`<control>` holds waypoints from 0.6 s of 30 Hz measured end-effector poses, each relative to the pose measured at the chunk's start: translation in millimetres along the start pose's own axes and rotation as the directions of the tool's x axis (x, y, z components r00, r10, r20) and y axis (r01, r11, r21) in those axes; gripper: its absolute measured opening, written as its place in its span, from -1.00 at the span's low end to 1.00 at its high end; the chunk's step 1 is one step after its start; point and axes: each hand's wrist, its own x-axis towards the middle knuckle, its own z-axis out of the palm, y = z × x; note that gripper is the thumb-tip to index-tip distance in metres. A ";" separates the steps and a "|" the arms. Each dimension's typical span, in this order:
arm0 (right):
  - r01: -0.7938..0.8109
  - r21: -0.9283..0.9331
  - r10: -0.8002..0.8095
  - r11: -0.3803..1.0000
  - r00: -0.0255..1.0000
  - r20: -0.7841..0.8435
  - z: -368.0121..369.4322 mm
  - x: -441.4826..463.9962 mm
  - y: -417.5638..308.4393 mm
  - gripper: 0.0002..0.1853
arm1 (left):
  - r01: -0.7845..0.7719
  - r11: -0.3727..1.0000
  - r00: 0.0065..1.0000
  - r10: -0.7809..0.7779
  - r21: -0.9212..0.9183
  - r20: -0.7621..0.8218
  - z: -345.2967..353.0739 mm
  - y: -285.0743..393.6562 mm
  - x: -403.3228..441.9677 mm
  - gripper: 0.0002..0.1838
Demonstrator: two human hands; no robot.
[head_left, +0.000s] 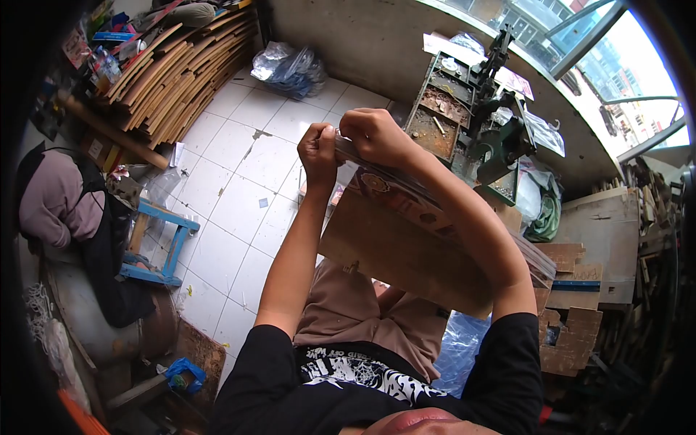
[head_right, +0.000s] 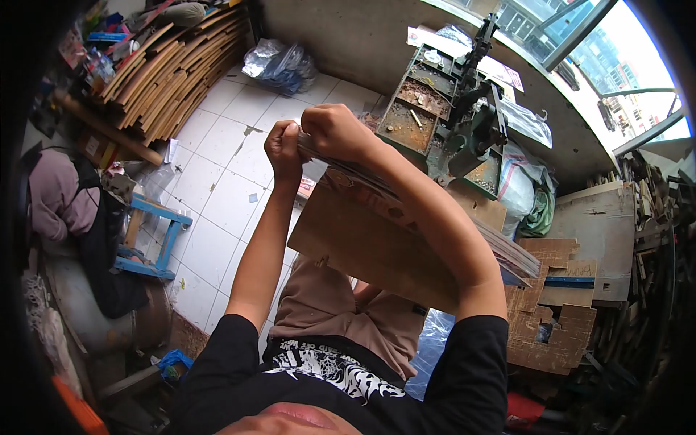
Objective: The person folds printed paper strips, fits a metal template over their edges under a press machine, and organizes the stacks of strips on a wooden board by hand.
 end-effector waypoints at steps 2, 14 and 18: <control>0.017 -0.004 -0.017 1.000 1.000 -0.003 0.2 0.0 -1.7 -0.94 | -0.017 1.000 1.000 0.017 0.007 0.003 -0.3 -0.6 0.2 -0.82; -0.069 -0.124 0.066 0.990 0.997 -0.032 6.8 -0.1 -9.1 -0.91 | -0.071 0.997 0.996 0.073 0.038 -0.048 4.0 -0.3 -2.6 -0.82; -0.123 -0.200 0.118 0.972 0.992 -0.040 8.8 -1.8 -15.3 -0.88 | -0.067 0.996 0.995 0.071 0.057 -0.067 6.2 3.8 -2.9 -0.82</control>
